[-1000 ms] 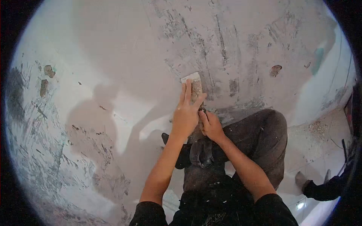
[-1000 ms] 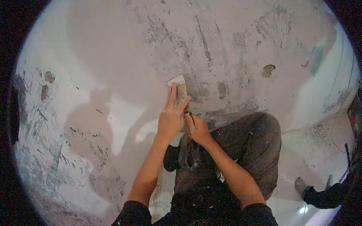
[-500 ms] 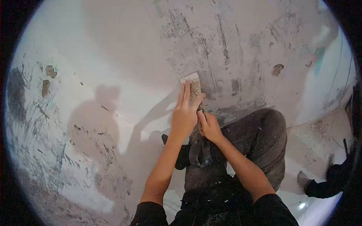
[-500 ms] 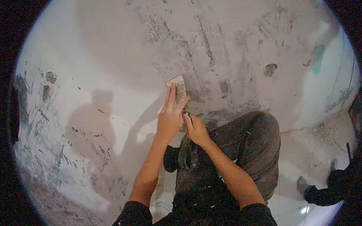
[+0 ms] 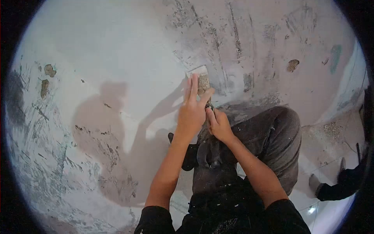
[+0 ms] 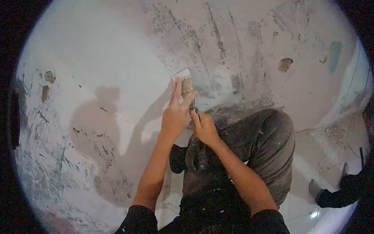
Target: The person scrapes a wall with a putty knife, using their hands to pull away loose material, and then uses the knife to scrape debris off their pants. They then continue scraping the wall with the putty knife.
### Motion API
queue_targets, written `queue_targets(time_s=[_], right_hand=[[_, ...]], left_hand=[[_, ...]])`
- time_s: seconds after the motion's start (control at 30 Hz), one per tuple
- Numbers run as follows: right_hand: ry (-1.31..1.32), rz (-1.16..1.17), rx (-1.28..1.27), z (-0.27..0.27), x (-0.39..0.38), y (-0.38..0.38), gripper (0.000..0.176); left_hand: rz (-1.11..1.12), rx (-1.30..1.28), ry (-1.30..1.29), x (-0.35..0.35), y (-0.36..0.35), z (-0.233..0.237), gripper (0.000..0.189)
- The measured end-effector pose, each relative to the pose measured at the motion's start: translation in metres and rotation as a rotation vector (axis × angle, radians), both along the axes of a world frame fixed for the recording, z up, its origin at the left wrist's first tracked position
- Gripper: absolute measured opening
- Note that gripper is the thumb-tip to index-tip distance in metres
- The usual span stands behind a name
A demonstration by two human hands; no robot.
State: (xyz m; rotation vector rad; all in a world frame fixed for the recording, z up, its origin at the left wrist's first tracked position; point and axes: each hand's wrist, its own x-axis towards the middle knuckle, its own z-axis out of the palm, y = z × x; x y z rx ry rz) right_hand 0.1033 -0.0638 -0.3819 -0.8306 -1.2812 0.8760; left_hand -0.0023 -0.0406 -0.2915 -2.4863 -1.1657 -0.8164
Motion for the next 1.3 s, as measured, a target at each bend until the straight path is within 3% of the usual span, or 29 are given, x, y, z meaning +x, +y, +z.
queue_targets(time_s=[0.13, 0.3, 0.63, 0.7, 0.83, 0.9, 1.3], right_hand=[[0.022, -0.029, 0.026, -0.002, -0.011, 0.008, 0.04], [0.087, 0.12, -0.146, -0.002, 0.0, -0.004, 0.04], [0.041, 0.019, -0.019, -0.002, 0.001, 0.003, 0.04], [0.083, 0.109, -0.176, 0.004, 0.007, -0.004, 0.04], [0.056, 0.084, -0.152, 0.001, 0.006, 0.012, 0.039], [0.069, 0.058, -0.014, -0.007, 0.001, 0.008, 0.042], [-0.002, 0.034, -0.001, 0.001, 0.005, 0.007, 0.043]], left_hand=[[-0.011, 0.037, 0.026, -0.005, 0.002, 0.006, 0.047], [-0.045, 0.032, 0.027, -0.003, -0.001, 0.004, 0.051], [-0.037, 0.011, -0.025, 0.005, -0.004, 0.004, 0.05], [-0.055, -0.018, -0.036, 0.004, -0.003, 0.006, 0.05], [-0.043, 0.058, -0.021, 0.007, 0.005, 0.008, 0.048], [-0.019, 0.025, -0.039, 0.005, 0.0, 0.005, 0.049], [-0.003, -0.012, 0.011, 0.004, 0.003, 0.01, 0.048]])
